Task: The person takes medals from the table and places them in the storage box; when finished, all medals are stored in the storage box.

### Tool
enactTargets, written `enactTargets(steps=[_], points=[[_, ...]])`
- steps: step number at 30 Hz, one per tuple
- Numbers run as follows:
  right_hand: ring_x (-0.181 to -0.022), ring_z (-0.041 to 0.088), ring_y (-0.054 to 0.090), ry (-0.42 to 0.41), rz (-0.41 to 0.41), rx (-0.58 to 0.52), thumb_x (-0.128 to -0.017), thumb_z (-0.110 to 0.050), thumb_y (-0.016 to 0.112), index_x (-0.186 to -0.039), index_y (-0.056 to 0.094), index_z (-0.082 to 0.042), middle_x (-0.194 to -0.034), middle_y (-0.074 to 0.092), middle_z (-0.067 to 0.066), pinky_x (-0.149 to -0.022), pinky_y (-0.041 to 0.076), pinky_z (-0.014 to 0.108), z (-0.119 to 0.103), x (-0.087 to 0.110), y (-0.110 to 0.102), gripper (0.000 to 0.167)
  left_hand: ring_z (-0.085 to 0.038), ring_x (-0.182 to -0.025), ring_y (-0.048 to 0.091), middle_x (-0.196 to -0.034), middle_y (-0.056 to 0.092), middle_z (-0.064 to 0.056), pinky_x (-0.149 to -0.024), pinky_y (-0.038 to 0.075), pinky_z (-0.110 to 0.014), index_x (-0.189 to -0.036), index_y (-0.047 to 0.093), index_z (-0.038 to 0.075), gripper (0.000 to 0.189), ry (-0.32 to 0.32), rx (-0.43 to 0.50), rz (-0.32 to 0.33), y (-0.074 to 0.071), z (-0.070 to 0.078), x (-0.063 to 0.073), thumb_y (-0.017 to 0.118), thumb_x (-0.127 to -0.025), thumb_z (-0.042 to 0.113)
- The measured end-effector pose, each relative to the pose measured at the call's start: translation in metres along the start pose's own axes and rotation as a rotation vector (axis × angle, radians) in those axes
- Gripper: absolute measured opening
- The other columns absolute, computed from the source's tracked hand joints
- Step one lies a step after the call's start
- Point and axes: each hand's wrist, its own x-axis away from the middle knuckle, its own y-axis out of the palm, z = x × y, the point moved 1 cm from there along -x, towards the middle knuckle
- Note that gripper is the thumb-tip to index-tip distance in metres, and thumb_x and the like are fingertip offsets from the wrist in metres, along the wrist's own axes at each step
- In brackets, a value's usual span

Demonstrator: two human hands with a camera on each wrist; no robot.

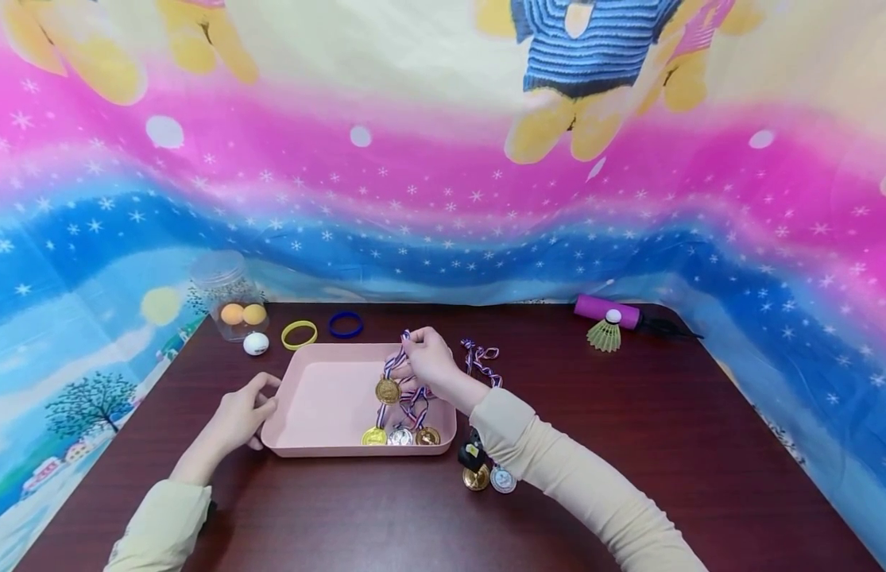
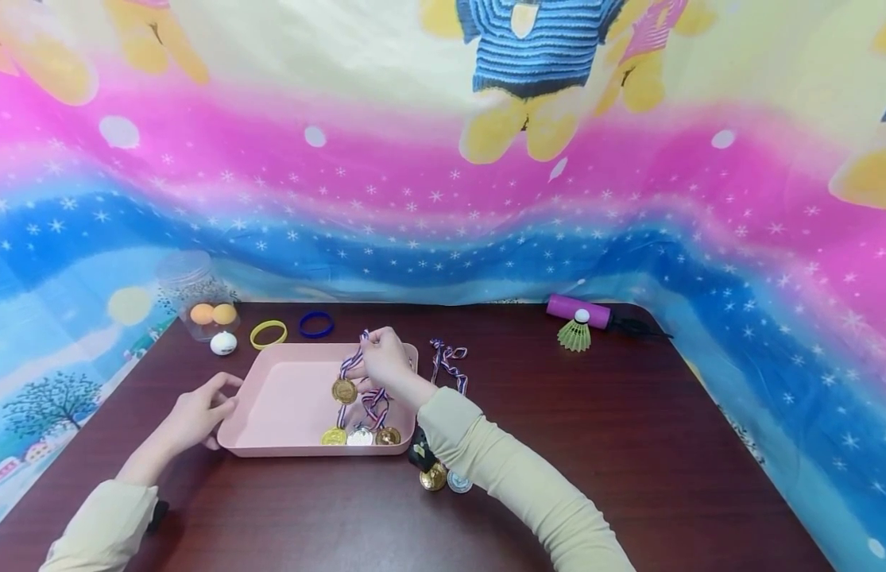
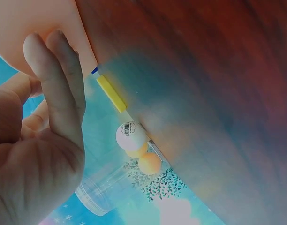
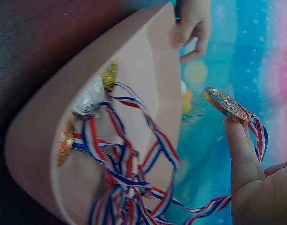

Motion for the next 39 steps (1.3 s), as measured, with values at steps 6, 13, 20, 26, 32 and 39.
enactTargets(steps=[6,13,20,26,32,39], points=[[-0.083,0.034,0.072,0.036,0.025,-0.023,-0.102,-0.01,0.042,-0.107,0.043,0.001,-0.108,0.067,0.025,-0.056,0.06,0.036,0.01,0.0,0.004,0.011,-0.016,-0.05,0.057,-0.091,0.061,-0.019,-0.042,0.054,-0.034,-0.128,0.041,0.001,0.032,0.001,0.004,-0.003,0.0,0.0,0.0,0.045,-0.097,0.009],[-0.086,0.036,0.071,0.077,-0.023,-0.021,-0.103,-0.01,0.036,-0.098,0.04,-0.003,-0.106,0.061,0.028,-0.051,0.059,0.029,0.026,-0.001,0.011,0.01,-0.016,-0.05,0.058,-0.091,0.062,-0.019,-0.043,0.054,-0.034,-0.129,0.041,0.002,0.032,-0.001,-0.003,-0.001,0.0,-0.001,0.0,0.045,-0.097,0.009],[-0.093,0.042,0.068,0.059,-0.051,-0.052,-0.103,-0.007,0.033,-0.091,0.036,-0.003,-0.112,0.054,0.027,-0.063,0.061,0.038,0.039,0.001,0.015,0.014,-0.017,-0.051,0.058,-0.09,0.062,-0.018,-0.043,0.055,-0.034,-0.129,0.04,0.001,0.032,-0.01,0.0,-0.008,0.001,0.0,0.001,0.045,-0.098,0.008],[-0.092,0.044,0.067,0.061,-0.044,-0.076,-0.102,-0.004,0.034,-0.093,0.035,-0.001,-0.111,0.05,0.027,-0.06,0.061,0.037,0.048,-0.001,0.017,0.01,-0.017,-0.054,0.058,-0.091,0.062,-0.018,-0.044,0.055,-0.034,-0.129,0.04,0.002,0.032,-0.011,0.008,-0.009,0.001,0.001,0.001,0.045,-0.098,0.008],[-0.092,0.047,0.066,0.054,-0.051,-0.09,-0.101,-0.003,0.034,-0.095,0.035,0.0,-0.11,0.047,0.028,-0.06,0.061,0.038,0.052,-0.002,0.02,0.007,-0.017,-0.053,0.058,-0.09,0.061,-0.017,-0.044,0.055,-0.034,-0.129,0.04,0.002,0.033,-0.013,0.001,-0.008,0.002,0.0,0.001,0.046,-0.097,0.009],[-0.098,0.048,0.064,0.076,-0.082,-0.101,-0.102,-0.002,0.032,-0.096,0.034,0.0,-0.121,0.043,0.034,-0.068,0.06,0.045,0.055,0.001,0.025,0.007,-0.016,-0.051,0.058,-0.09,0.062,-0.017,-0.043,0.054,-0.034,-0.129,0.041,0.002,0.033,-0.006,-0.003,0.0,0.001,-0.001,-0.001,0.045,-0.097,0.009]])
